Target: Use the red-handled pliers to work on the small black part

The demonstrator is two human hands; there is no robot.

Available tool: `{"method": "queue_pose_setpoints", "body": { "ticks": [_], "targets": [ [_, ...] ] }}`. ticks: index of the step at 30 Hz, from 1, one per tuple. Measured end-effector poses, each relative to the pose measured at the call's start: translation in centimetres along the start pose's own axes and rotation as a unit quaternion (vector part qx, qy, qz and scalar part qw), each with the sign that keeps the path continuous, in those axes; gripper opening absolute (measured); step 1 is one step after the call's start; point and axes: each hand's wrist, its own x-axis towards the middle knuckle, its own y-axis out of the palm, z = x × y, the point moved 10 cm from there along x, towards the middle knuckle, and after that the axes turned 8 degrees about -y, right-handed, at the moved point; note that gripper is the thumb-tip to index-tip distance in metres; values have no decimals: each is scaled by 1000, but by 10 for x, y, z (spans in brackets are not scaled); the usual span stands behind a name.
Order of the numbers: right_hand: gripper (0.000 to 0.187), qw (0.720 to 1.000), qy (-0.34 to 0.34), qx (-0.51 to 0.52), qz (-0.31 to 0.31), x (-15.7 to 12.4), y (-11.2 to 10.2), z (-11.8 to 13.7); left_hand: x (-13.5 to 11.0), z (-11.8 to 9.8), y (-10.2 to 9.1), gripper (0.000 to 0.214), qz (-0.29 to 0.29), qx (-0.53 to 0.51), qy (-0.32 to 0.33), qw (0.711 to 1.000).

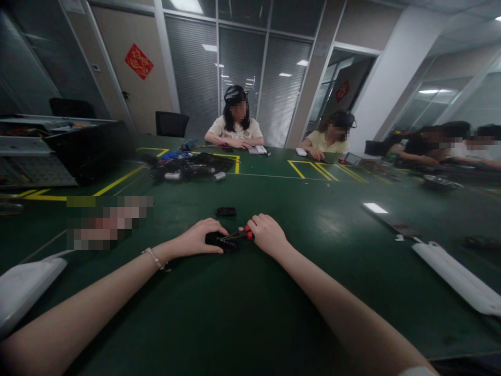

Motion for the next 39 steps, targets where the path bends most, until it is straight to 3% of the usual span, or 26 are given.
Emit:
{"method": "queue_pose_setpoints", "body": {
  "ticks": [39],
  "targets": [
    [14, 999, -3, -35, -8, 0, -3, 1, 0, 0, 1, 37, 5, -3, -8, 1000]
  ]
}}
